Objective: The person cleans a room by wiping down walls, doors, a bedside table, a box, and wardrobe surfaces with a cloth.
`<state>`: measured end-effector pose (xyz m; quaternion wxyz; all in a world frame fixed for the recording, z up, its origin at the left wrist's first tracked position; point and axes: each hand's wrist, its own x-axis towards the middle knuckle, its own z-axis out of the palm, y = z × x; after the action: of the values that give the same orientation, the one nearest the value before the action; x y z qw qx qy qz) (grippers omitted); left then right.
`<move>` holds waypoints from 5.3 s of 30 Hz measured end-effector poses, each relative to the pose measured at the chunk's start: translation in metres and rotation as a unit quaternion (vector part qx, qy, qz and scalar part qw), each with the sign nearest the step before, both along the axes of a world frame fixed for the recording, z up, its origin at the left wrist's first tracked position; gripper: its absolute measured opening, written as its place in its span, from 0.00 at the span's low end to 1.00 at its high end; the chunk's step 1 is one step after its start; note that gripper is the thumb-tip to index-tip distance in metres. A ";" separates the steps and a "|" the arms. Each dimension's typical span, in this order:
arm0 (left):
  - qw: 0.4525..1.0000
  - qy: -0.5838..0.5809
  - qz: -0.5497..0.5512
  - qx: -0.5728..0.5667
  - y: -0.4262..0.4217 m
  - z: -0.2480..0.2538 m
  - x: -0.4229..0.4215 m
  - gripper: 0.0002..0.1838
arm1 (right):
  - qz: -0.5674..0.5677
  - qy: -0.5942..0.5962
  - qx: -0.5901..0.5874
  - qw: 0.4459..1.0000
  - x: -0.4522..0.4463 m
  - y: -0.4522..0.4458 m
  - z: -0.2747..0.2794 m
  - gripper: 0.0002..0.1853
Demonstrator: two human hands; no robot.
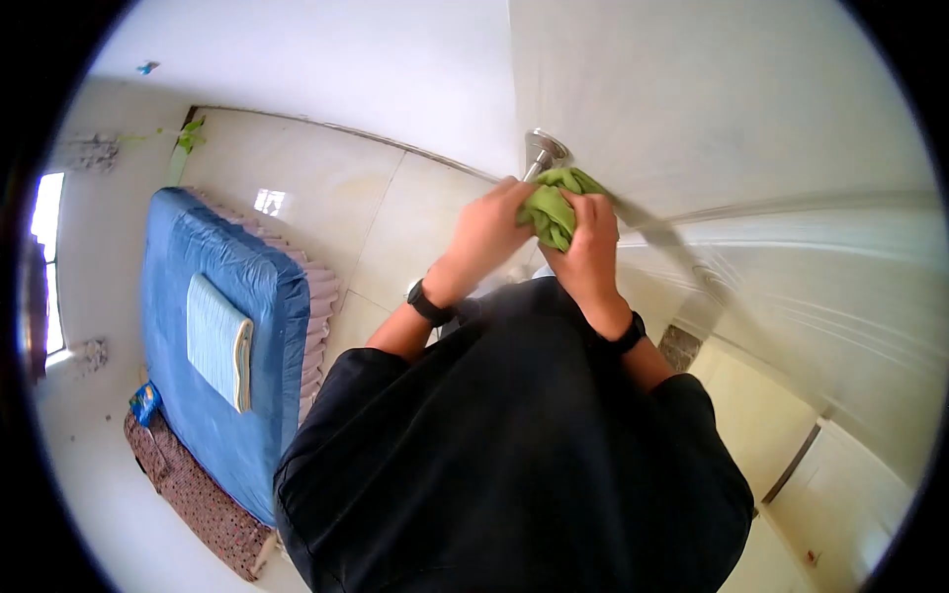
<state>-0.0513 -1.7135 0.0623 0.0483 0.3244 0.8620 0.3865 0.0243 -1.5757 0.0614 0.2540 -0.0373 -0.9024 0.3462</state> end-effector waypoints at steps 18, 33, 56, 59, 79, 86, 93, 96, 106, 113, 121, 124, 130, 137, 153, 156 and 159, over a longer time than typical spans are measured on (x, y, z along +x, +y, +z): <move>0.966 0.035 0.258 -0.008 0.038 -0.045 0.085 0.22 | 0.211 0.052 -0.017 0.976 0.020 0.052 -0.063 0.27; 0.919 -0.207 0.335 0.025 0.006 -0.151 0.303 0.15 | 0.491 -0.281 -0.088 0.820 0.161 0.045 -0.184 0.22; 0.485 0.007 0.851 0.201 -0.260 -0.033 0.890 0.19 | 0.906 -0.166 0.078 0.382 0.625 -0.411 -0.017 0.31; 0.453 0.049 0.876 0.161 -0.297 -0.012 0.923 0.19 | 0.928 -0.154 0.066 0.333 0.661 -0.468 -0.004 0.31; 0.183 0.251 0.938 -0.156 -0.626 0.047 1.160 0.28 | 0.985 -0.124 -0.061 0.101 0.936 -0.865 0.042 0.34; 0.021 0.231 0.954 -0.192 -0.609 0.026 1.224 0.29 | 0.990 -0.095 -0.086 0.051 1.042 -0.862 0.022 0.31; -0.029 0.278 0.932 -0.229 -0.593 0.062 1.266 0.27 | 0.979 -0.095 -0.173 0.043 1.094 -0.835 0.057 0.33; 0.024 0.318 0.909 -0.267 -0.603 0.094 1.273 0.28 | 0.966 -0.044 -0.234 0.101 1.093 -0.836 0.079 0.34; 0.235 0.231 0.927 -0.182 -0.610 0.035 1.267 0.26 | 0.946 0.008 -0.231 0.229 1.071 -0.850 -0.053 0.35; 0.111 0.235 0.963 -0.072 -0.541 -0.027 1.327 0.21 | 0.987 0.003 -0.100 0.123 1.133 -0.790 -0.049 0.33; -0.077 0.253 0.959 -0.105 -0.453 0.013 1.390 0.23 | 0.998 0.001 -0.055 -0.040 1.229 -0.724 0.004 0.35; -0.107 0.307 0.938 -0.123 -0.445 0.054 1.406 0.23 | 0.992 -0.015 -0.091 -0.080 1.247 -0.716 0.046 0.38; -0.033 0.355 0.914 -0.192 -0.475 0.115 1.389 0.27 | 0.975 0.060 -0.213 0.002 1.227 -0.738 0.096 0.41; 0.066 0.317 0.926 -0.192 -0.525 0.077 1.344 0.28 | 0.954 0.103 -0.263 0.098 1.170 -0.787 0.034 0.38; 0.229 0.298 0.918 -0.126 -0.566 0.108 1.301 0.29 | 0.936 0.165 -0.232 0.205 1.102 -0.835 0.059 0.33; 0.220 0.313 0.912 -0.150 -0.569 0.119 1.303 0.28 | 0.932 0.117 -0.269 0.215 1.111 -0.829 0.062 0.32; 0.201 0.277 0.927 -0.155 -0.564 0.088 1.313 0.25 | 0.932 0.144 -0.248 0.223 1.120 -0.823 0.030 0.32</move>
<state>1.2616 -2.2778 0.1502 -0.5371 -0.6339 0.5472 -0.1016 1.1447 -2.3987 0.0912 -0.1450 0.8190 -0.1134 0.5434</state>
